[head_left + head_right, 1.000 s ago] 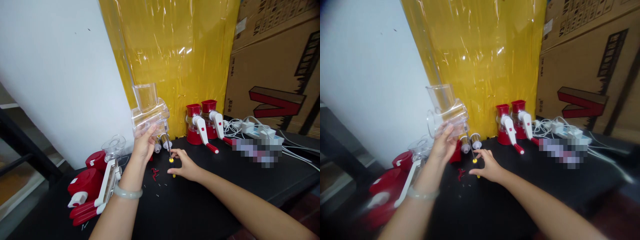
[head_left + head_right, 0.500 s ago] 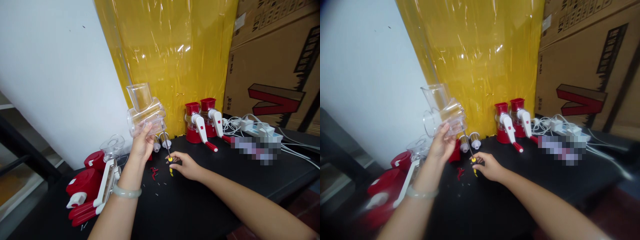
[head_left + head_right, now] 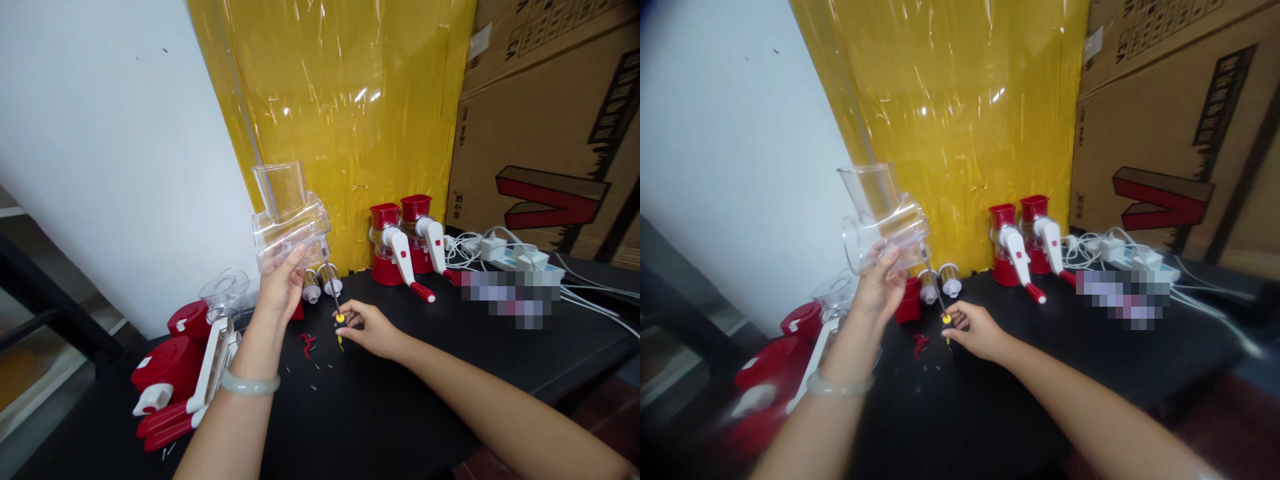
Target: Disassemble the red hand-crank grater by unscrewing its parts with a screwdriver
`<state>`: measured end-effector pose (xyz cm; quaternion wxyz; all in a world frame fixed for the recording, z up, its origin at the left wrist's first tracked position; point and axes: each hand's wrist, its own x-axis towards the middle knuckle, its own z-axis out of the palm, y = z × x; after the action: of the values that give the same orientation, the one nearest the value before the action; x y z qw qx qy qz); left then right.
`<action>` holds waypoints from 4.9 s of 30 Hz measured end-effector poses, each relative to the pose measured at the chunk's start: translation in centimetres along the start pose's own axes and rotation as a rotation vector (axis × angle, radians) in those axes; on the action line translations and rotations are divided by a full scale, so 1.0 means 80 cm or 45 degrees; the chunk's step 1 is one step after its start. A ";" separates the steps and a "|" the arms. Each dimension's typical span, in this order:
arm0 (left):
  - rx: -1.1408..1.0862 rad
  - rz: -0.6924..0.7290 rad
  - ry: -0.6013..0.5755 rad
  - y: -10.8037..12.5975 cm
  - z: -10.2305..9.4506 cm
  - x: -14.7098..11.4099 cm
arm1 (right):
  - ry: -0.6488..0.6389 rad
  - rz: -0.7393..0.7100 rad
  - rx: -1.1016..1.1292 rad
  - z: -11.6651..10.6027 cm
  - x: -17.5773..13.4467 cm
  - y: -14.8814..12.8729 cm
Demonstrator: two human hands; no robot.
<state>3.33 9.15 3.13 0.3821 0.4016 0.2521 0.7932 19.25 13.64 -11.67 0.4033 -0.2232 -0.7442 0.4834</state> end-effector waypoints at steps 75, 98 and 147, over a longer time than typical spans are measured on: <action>0.022 -0.023 -0.083 -0.004 0.008 -0.010 | -0.159 -0.007 -0.362 -0.031 0.001 -0.016; -0.089 -0.103 0.034 -0.001 0.009 -0.008 | -0.265 -0.074 -0.385 -0.032 0.003 -0.016; -0.230 -0.125 0.396 0.005 0.064 -0.073 | 0.452 -0.311 0.398 -0.007 0.027 -0.100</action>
<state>9.64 4.69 3.65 0.4112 0.2254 0.2553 0.8455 18.94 12.05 -3.54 0.6123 -0.1481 -0.5996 0.4936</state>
